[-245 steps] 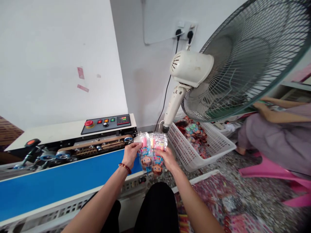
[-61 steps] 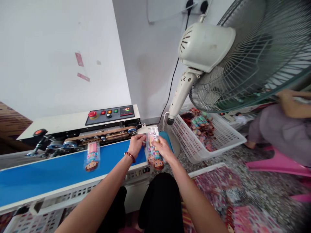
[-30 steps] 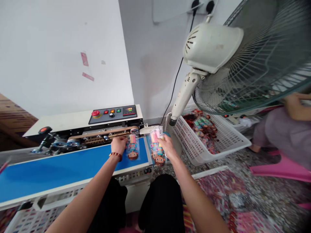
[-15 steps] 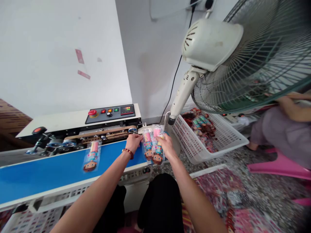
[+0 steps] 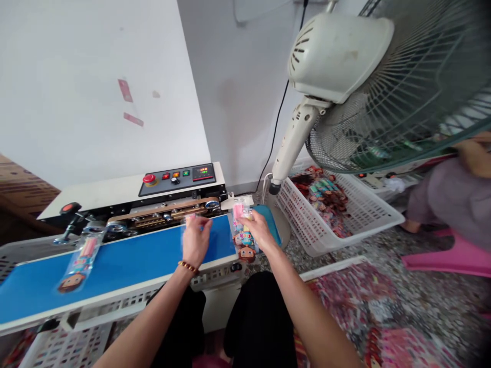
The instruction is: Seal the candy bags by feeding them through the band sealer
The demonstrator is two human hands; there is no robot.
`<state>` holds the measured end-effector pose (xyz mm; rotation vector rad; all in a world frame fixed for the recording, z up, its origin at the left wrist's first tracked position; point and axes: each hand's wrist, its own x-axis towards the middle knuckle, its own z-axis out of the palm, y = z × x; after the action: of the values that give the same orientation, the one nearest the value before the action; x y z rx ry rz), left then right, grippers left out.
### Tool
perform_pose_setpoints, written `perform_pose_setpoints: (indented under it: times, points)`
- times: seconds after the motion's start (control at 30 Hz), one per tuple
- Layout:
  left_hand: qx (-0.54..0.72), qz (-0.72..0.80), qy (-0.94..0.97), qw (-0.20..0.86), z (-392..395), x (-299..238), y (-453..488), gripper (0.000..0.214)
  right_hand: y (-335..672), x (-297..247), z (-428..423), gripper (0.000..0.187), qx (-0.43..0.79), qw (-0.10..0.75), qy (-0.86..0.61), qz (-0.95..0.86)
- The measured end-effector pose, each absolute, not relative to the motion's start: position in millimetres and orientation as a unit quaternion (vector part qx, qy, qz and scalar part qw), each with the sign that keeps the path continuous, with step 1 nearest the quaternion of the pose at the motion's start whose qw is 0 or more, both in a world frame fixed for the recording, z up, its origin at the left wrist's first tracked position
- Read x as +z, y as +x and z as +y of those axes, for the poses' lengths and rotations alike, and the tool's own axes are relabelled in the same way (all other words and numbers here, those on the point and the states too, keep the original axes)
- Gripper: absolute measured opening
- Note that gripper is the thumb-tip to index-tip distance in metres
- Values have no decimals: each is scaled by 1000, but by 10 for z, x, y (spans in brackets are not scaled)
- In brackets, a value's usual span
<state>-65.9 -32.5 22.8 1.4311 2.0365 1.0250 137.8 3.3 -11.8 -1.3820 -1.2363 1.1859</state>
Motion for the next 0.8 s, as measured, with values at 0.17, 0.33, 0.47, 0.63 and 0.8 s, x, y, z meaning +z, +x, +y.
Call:
perform_pose_setpoints:
  times: [0.17, 0.33, 0.47, 0.63, 0.8]
  points:
    - [371, 655, 455, 475, 16, 184, -170, 22, 1411, -74, 19, 35, 480, 439, -560, -513]
    - [349, 715, 377, 474, 198, 200, -255, 17, 1532, -126, 52, 39, 524, 472, -563, -429]
    - [335, 740, 356, 461, 126, 254, -600, 17, 1497, -92, 42, 45, 585, 487, -533, -369]
    - [309, 802, 440, 261, -199, 302, -965, 19, 1387, -15, 0, 48, 613, 495, -508, -349]
    - [368, 716, 542, 240, -352, 290, -578, 26, 1271, 1, 17, 47, 603, 496, -505, -368]
